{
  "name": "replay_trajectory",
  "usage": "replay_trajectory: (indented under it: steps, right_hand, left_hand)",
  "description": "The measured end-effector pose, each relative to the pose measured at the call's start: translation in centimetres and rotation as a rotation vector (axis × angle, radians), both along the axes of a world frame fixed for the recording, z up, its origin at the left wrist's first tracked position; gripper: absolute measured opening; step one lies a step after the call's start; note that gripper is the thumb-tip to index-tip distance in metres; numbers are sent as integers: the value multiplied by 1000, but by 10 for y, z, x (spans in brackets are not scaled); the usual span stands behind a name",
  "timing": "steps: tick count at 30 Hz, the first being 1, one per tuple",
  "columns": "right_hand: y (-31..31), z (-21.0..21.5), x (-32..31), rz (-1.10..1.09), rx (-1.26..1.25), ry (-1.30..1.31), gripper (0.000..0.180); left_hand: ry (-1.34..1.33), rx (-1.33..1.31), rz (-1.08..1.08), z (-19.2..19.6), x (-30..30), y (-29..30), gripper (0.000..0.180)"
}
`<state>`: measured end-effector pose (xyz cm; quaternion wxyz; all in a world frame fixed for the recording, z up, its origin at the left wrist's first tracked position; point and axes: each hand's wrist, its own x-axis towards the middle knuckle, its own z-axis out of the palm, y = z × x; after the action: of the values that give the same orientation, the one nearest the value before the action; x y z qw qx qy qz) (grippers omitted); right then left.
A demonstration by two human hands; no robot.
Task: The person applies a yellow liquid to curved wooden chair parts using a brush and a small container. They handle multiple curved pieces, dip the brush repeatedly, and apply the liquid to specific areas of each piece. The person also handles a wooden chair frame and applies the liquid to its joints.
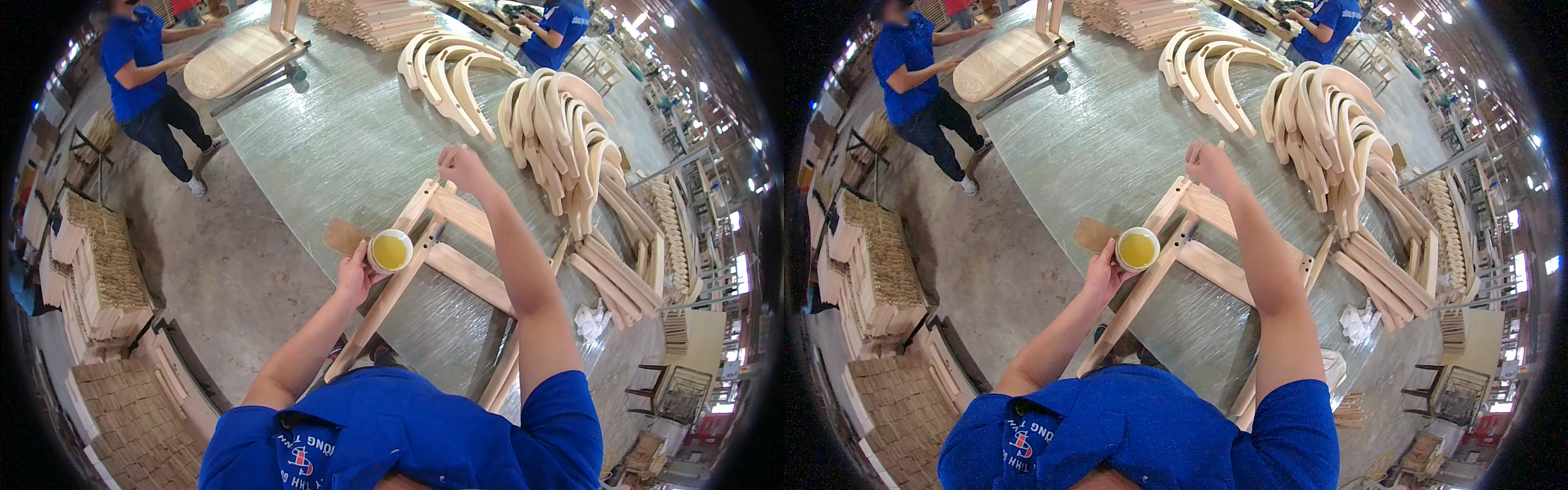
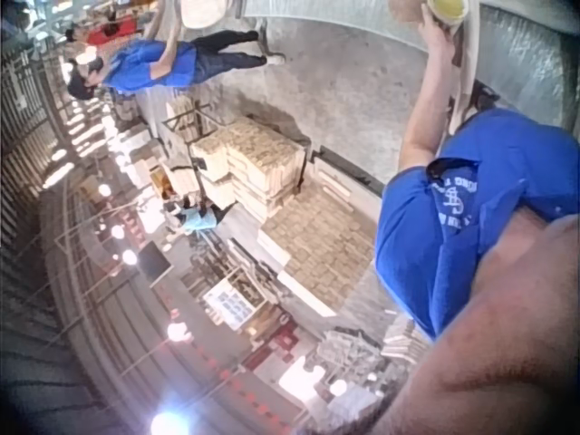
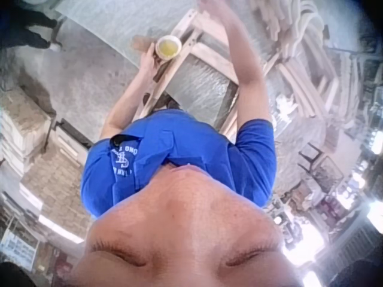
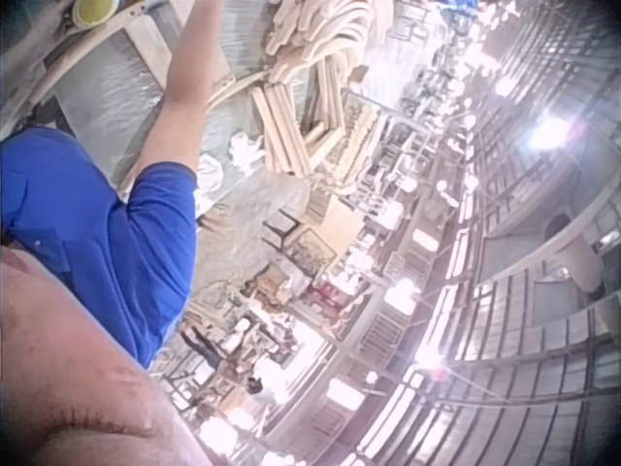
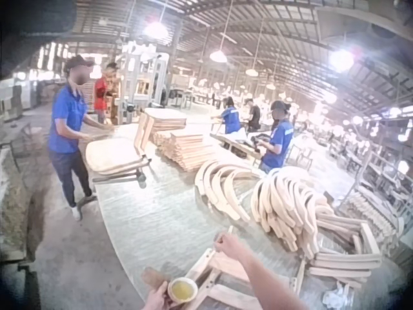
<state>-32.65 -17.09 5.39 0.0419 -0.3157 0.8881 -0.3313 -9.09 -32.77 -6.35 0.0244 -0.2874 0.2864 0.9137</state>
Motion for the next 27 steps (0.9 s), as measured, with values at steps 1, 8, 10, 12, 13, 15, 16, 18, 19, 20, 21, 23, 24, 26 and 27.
replay_trajectory:
  steps: [1,8,10,12,13,15,16,18,19,20,21,23,24,26,27]
  right_hand:
    - [-2,4,-7,12,16,-36,23]
    - [-13,14,17,-73,292,176,33]
    - [-3,22,21,-110,210,151,34]
    - [4,25,26,-132,137,130,32]
    - [6,27,26,-137,99,128,30]
    - [8,28,30,-148,47,101,30]
    - [9,26,29,-161,32,82,33]
    - [9,19,30,-177,21,51,35]
    - [9,14,30,-184,26,38,35]
    - [10,9,29,-190,31,25,34]
    - [11,4,29,-181,27,29,32]
    - [6,-6,35,-151,19,24,29]
    - [3,-8,34,-96,16,36,27]
    - [-2,-10,30,3,12,61,23]
    - [-3,-9,27,52,44,42,22]
  left_hand:
    - [5,-2,-12,1,-1,0,37]
    - [6,3,3,0,3,0,36]
    - [30,-16,-10,-2,2,0,36]
    - [36,-21,-17,-1,2,1,36]
    - [35,-22,-18,-1,1,0,36]
    - [22,-39,-4,-2,2,1,37]
    - [16,-56,4,-1,1,2,38]
    - [20,-65,1,0,1,2,39]
    - [29,-57,-13,1,1,2,38]
    - [39,-48,-26,2,1,2,38]
    - [39,-46,-25,3,0,3,38]
    - [28,-41,-10,3,2,2,37]
    - [29,-44,-9,4,2,1,37]
    - [36,-50,-18,3,2,1,37]
    - [40,-49,-30,2,3,2,37]
